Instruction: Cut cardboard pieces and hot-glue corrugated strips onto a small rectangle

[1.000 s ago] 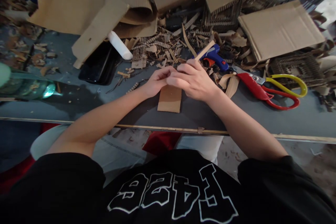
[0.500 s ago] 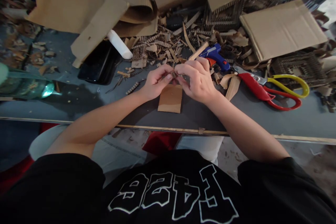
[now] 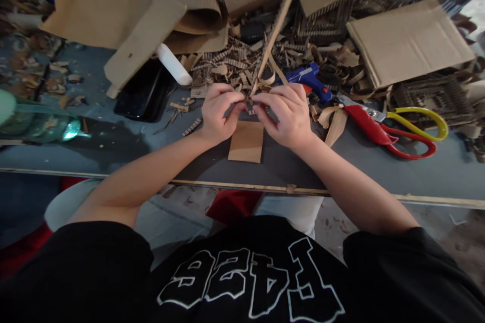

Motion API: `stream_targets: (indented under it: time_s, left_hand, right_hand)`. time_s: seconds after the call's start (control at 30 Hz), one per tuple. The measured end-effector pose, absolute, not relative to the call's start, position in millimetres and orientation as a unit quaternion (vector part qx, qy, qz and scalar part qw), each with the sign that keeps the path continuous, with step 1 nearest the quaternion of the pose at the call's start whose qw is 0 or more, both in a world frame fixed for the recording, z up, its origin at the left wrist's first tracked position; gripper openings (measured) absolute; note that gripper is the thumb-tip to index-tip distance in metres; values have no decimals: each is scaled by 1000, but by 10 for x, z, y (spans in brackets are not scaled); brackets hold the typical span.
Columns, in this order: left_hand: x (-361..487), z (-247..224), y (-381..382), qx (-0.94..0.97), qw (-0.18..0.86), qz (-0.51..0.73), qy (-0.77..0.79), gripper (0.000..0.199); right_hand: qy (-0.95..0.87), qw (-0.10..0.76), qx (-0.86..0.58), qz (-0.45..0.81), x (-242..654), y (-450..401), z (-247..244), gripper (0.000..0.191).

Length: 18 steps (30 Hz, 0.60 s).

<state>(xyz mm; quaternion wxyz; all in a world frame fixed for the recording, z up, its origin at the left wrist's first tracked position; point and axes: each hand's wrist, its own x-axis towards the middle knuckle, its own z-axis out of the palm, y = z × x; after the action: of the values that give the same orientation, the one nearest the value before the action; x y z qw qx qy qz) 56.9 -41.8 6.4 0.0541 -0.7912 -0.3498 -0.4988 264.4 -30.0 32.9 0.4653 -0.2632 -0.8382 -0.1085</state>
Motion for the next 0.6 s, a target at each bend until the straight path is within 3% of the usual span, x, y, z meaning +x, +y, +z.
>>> stream_targets:
  time_s: [0.27,0.6]
  left_hand:
    - [589,41,-424,-804,96,-461,-364,30]
    - [637,67,-430,-800,130,-493,-316,18]
  right_hand:
    - [-818,469,-317,-100,2646,-257,206,19]
    - [-824,448,-331,-107,2624,-281,235,18]
